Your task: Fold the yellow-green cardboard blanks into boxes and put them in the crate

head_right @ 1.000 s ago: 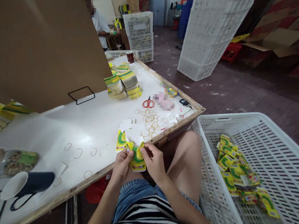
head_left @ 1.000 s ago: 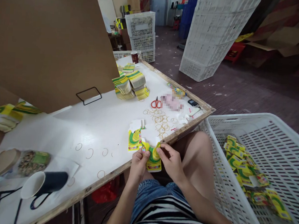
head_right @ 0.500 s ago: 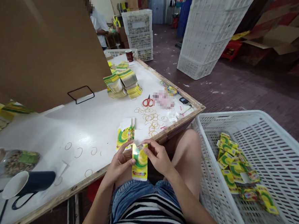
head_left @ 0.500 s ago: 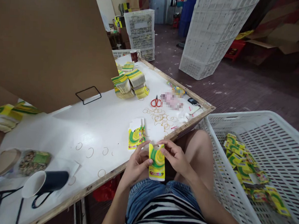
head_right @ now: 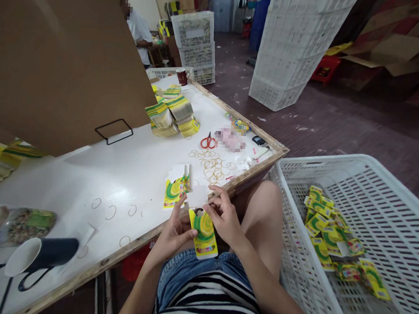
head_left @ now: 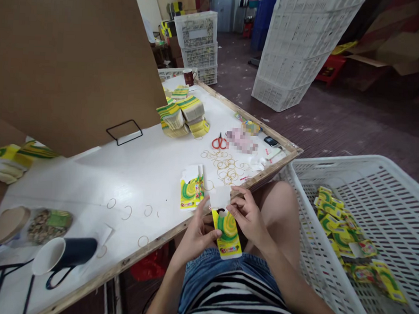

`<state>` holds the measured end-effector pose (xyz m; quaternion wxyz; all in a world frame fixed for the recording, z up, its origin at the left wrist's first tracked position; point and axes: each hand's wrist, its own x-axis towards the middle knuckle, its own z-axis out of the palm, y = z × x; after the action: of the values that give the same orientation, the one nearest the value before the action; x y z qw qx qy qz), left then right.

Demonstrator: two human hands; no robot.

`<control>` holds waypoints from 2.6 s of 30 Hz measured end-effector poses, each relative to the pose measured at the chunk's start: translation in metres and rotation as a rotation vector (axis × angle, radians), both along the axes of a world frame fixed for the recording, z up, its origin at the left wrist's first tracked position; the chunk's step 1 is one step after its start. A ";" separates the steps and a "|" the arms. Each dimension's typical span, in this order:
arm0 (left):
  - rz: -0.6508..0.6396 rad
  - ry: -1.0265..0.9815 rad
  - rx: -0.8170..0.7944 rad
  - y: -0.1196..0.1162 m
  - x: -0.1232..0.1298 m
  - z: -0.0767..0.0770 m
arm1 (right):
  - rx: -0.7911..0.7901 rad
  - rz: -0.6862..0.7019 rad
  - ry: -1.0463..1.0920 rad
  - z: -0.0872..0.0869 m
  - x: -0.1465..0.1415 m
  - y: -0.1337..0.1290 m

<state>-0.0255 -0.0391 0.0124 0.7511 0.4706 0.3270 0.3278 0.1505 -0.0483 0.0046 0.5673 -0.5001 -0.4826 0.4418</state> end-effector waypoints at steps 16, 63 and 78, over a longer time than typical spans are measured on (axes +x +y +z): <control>0.045 0.162 0.160 0.010 0.013 -0.004 | -0.223 0.105 -0.248 -0.001 0.015 0.003; 0.013 0.066 0.055 0.022 0.008 0.005 | -0.128 0.220 -0.235 -0.008 0.020 0.012; 0.208 0.326 0.390 0.019 0.028 -0.003 | -0.080 0.006 0.117 -0.018 0.001 0.002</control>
<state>0.0023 -0.0198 0.0098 0.5460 0.6167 0.4210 0.3800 0.1517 -0.0460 -0.0132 0.5728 -0.4943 -0.4321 0.4908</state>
